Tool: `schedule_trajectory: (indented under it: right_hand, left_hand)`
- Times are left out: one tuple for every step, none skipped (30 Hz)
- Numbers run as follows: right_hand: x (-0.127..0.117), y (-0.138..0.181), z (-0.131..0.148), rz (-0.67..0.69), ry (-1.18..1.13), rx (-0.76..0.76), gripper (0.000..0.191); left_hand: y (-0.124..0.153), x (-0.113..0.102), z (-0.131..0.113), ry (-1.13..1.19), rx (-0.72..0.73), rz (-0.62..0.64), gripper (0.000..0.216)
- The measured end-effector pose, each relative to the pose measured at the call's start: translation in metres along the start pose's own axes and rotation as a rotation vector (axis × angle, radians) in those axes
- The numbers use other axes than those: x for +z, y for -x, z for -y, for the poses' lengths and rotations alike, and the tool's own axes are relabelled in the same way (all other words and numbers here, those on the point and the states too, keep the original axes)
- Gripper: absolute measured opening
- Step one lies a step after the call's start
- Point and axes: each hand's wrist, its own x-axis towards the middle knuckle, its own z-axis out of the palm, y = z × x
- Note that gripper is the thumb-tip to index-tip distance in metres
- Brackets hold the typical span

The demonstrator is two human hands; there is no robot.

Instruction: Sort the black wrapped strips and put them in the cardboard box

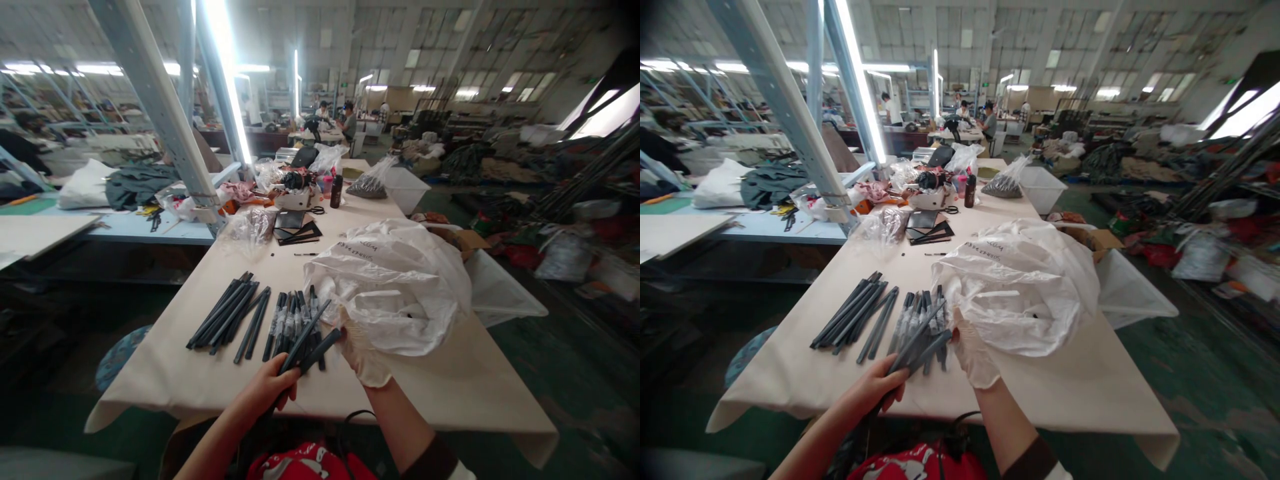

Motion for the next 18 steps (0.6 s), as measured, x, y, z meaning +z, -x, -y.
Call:
schedule_trajectory:
  right_hand:
    - [0.0,0.002,0.001,0.004,-0.028,0.039,0.034]
    - [-0.001,0.004,0.002,0.018,-0.04,0.074,0.032]
    - [-0.002,0.005,0.002,0.041,-0.03,0.098,0.03]
    - [-0.003,0.006,0.002,0.072,0.002,0.106,0.028]
    - [-0.005,0.007,0.003,0.101,0.037,0.103,0.027]
    - [-0.007,0.008,0.003,0.12,0.064,0.093,0.027]
    - [-0.009,0.008,0.003,0.118,0.076,0.082,0.027]
    - [-0.01,0.009,0.003,0.101,0.073,0.071,0.027]
    - [-0.011,0.009,0.004,0.068,0.058,0.063,0.029]
    - [-0.012,0.01,0.004,0.03,0.038,0.061,0.031]
    - [-0.013,0.012,0.005,-0.004,0.02,0.063,0.034]
    - [-0.013,0.013,0.006,-0.028,0.007,0.069,0.037]
    - [-0.013,0.014,0.006,-0.034,0.0,0.076,0.038]
    - [-0.013,0.016,0.006,-0.025,0.001,0.081,0.039]
    - [-0.013,0.017,0.006,-0.014,0.008,0.081,0.039]
    - [-0.013,0.019,0.006,-0.005,0.02,0.081,0.04]
    - [-0.014,0.019,0.005,-0.005,0.034,0.08,0.04]
    - [-0.015,0.02,0.004,-0.004,0.049,0.081,0.04]
  left_hand:
    - [0.001,-0.002,0.0,0.009,-0.001,-0.019,0.019]
    - [0.001,-0.004,0.0,0.017,0.001,-0.043,0.02]
    - [0.002,-0.006,0.0,0.018,0.001,-0.065,0.02]
    - [0.004,-0.008,0.0,0.012,0.002,-0.079,0.021]
    - [0.005,-0.01,0.0,0.001,0.003,-0.082,0.021]
    - [0.006,-0.012,0.001,-0.014,0.006,-0.077,0.021]
    - [0.008,-0.013,0.002,-0.029,0.008,-0.066,0.02]
    - [0.009,-0.013,0.002,-0.043,0.008,-0.054,0.02]
    - [0.011,-0.014,0.003,-0.054,0.006,-0.04,0.019]
    - [0.012,-0.013,0.004,-0.059,0.002,-0.025,0.019]
    - [0.014,-0.012,0.004,-0.062,-0.004,-0.009,0.018]
    - [0.016,-0.011,0.004,-0.062,-0.009,0.007,0.018]
    - [0.017,-0.009,0.003,-0.06,-0.013,0.022,0.018]
    - [0.019,-0.007,0.002,-0.057,-0.016,0.036,0.018]
    - [0.02,-0.005,0.001,-0.053,-0.019,0.047,0.018]
    - [0.021,-0.004,-0.001,-0.048,-0.022,0.055,0.019]
    - [0.022,-0.003,-0.002,-0.041,-0.024,0.063,0.019]
    - [0.022,-0.002,-0.003,-0.035,-0.024,0.067,0.019]
